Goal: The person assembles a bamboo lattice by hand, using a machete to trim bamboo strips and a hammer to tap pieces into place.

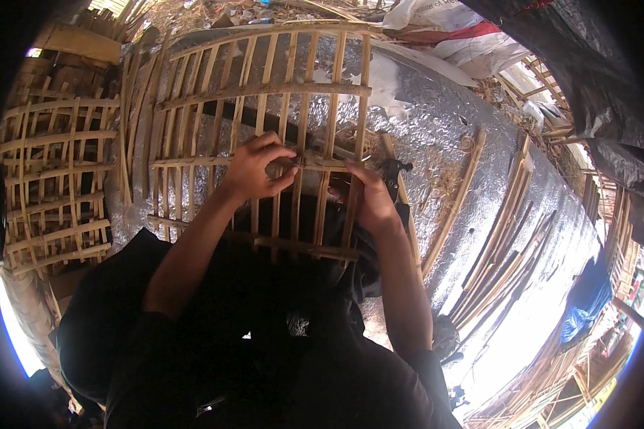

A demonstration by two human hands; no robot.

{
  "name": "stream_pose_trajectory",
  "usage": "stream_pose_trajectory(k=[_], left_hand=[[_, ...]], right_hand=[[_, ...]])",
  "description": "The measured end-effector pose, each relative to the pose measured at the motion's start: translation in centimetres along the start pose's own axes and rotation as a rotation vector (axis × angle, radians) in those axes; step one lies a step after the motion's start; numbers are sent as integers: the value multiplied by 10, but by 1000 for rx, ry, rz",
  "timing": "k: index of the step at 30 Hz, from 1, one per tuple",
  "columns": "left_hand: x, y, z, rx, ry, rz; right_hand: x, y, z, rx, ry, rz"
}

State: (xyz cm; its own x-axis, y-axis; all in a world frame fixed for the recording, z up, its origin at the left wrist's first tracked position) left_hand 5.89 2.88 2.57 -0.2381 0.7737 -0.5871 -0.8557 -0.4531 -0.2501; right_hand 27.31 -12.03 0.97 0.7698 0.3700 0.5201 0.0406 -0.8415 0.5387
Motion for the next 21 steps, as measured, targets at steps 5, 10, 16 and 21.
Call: stream_pose_trajectory(k=[5,10,16,21], left_hand=[[-3,-2,0,-14,-16,2],[0,1,0,-19,-26,36],[-13,-14,8,-5,-115,61],[-36,-25,99,-90,-75,167]], right_hand=[[3,-1,-3,-3,13,-2],[14,3,-19,-70,109,-94],[25,20,-28,-38,122,-12],[57,38,-90,387,-3,62]])
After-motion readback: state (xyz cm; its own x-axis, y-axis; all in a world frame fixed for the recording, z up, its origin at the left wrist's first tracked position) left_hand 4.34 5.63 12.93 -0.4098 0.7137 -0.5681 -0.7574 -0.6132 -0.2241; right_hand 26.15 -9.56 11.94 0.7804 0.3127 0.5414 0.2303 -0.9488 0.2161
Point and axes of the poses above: each hand's wrist, its own y-axis away from the middle knuckle, its own z-axis out of the back of the hand, x = y × z, the point moved 1 cm from there along -y, towards the middle knuckle, and after that the axes turned 9 degrees about x, right-handed, at the moved point
